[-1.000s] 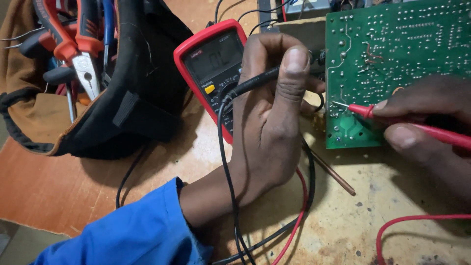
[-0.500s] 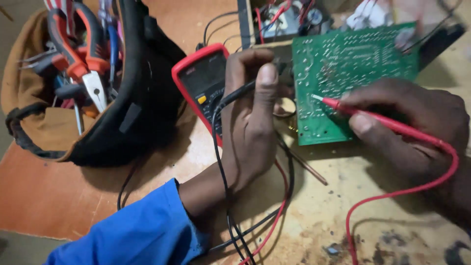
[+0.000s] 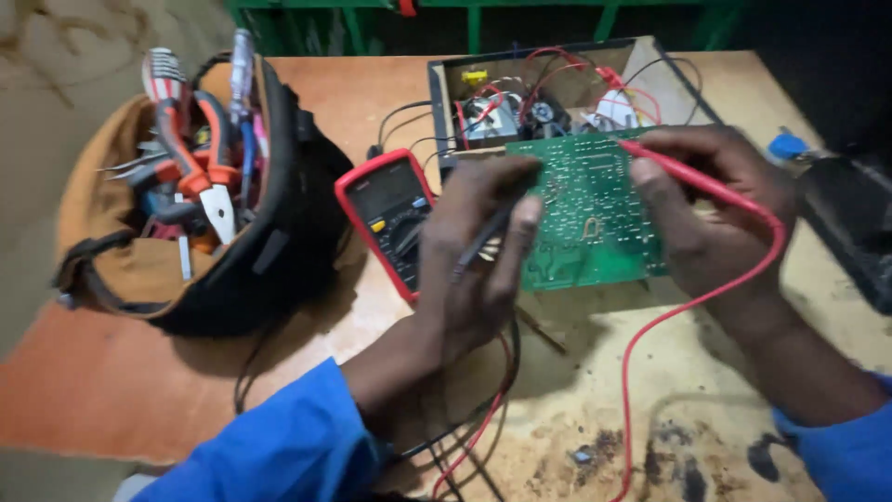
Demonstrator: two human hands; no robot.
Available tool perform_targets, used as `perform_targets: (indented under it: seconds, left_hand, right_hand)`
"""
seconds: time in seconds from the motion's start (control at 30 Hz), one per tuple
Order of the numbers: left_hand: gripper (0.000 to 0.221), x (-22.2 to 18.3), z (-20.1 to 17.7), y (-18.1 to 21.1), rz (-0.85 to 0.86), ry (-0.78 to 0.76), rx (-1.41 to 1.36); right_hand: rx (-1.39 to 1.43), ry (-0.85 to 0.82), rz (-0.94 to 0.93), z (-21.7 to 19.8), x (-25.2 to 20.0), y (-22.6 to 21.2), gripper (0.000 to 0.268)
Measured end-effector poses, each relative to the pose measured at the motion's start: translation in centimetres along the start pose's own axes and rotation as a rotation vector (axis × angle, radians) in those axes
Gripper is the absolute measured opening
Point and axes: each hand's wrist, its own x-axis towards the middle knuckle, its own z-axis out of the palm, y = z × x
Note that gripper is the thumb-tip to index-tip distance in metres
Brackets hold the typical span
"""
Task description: Using a digital multimeter to test various points on a printed circuit board for diagnostic purposes.
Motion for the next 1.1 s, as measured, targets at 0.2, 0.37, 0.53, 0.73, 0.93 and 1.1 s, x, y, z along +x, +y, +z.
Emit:
perform_targets:
  seconds: [0.2,0.37,0.53,0.73,0.93,1.1]
  left_hand:
    - [0.021,-0.2,1.7,0.3,0.208,-0.11,0.084]
    - [0.012,1.1,3.7,0.4,0.251,-0.132,0.163]
    - [0.018,1.5,4.7,-1.3,0.358,-0.172,0.32]
    - [0.014,1.4,3.6,-1.4,0.4,-0.145,0.327]
    - [0.015,1.0,3.6,-2.4,0.304,-0.147,0.291]
    - [0.013,0.6,3.6,-2.4,0.295,-0.112,0.29]
  right_hand:
    - [0.089,-0.055,0.0,-1.0,-0.7,1.5,0.011]
    - [0.116,-0.103,0.037,-1.8,-0.6,1.8,0.014]
    - [0.308,-0.088,0.125,-1.7,0.2,2.4,0.019]
    - [0.28,-0.149,0.157,-1.4,0.1,2.1,0.026]
    - [0.171,-0.078,0.26,-1.1,-0.2,1.1,0.008]
    - [0.073,-0.098,0.177,-1.1,-0.6,1.6,0.008]
